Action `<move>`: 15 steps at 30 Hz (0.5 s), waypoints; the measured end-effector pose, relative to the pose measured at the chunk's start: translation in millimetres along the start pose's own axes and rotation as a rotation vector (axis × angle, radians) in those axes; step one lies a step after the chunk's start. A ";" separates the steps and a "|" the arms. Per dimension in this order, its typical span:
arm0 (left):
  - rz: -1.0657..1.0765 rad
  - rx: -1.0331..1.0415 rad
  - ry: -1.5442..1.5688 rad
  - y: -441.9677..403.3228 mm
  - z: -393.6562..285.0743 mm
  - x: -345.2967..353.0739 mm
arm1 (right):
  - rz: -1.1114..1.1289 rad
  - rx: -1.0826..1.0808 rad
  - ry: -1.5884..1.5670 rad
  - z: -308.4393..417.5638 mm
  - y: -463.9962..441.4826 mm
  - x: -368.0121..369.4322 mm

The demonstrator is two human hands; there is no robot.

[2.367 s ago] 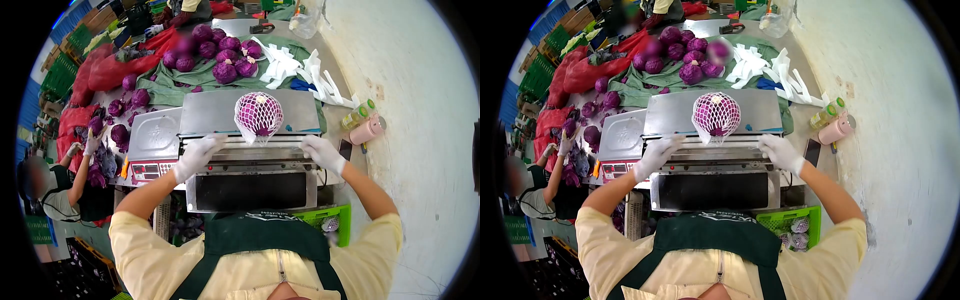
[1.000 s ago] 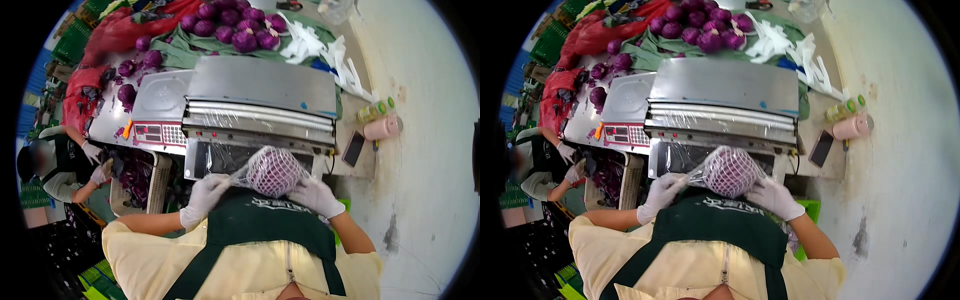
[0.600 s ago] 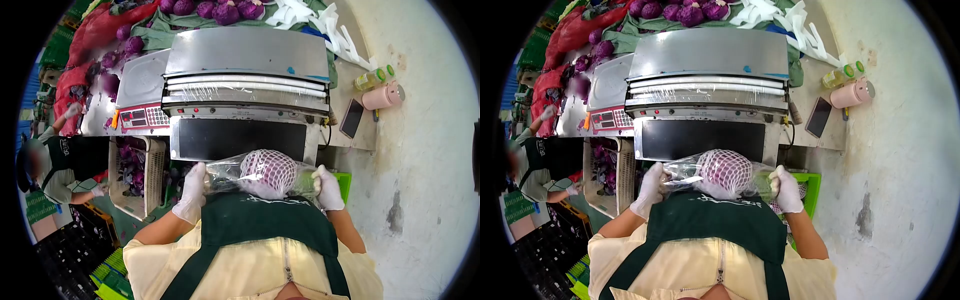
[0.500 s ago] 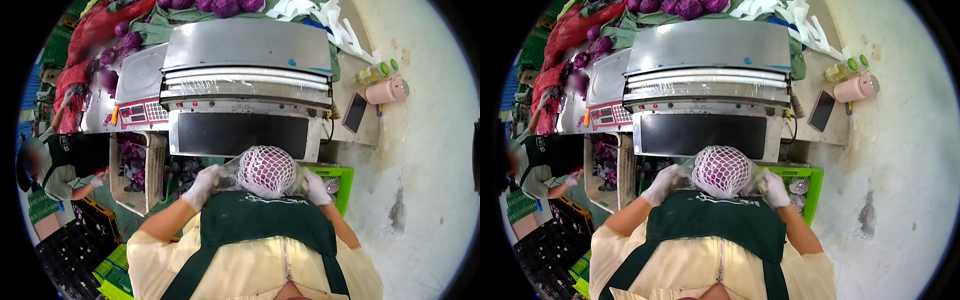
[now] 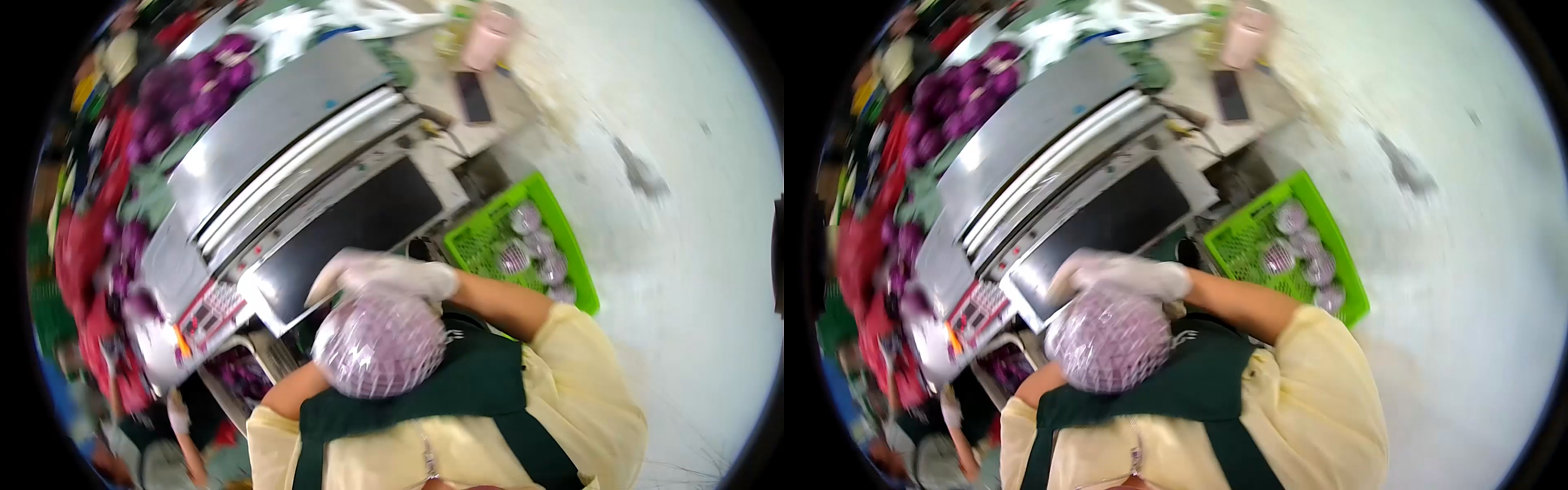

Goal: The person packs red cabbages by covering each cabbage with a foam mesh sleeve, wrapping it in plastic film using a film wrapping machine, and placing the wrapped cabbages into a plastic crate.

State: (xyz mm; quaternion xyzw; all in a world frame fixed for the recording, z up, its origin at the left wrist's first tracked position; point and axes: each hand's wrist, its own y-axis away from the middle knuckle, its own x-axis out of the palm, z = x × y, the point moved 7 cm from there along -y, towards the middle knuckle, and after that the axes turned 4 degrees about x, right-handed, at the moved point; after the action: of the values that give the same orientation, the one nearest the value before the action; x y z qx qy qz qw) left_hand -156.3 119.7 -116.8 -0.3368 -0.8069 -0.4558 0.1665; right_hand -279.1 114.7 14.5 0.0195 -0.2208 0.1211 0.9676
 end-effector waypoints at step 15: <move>0.322 -0.325 -0.111 -30.0 86.6 130.0 | -0.949 -0.040 -0.118 -88.3 242.6 -75.5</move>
State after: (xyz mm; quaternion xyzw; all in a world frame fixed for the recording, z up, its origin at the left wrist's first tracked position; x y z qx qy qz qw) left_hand -267.1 233.3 -106.5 -0.5080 -0.6668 -0.5280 0.1359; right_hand -366.7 341.0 -101.5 0.1065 -0.2443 -0.3393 0.9021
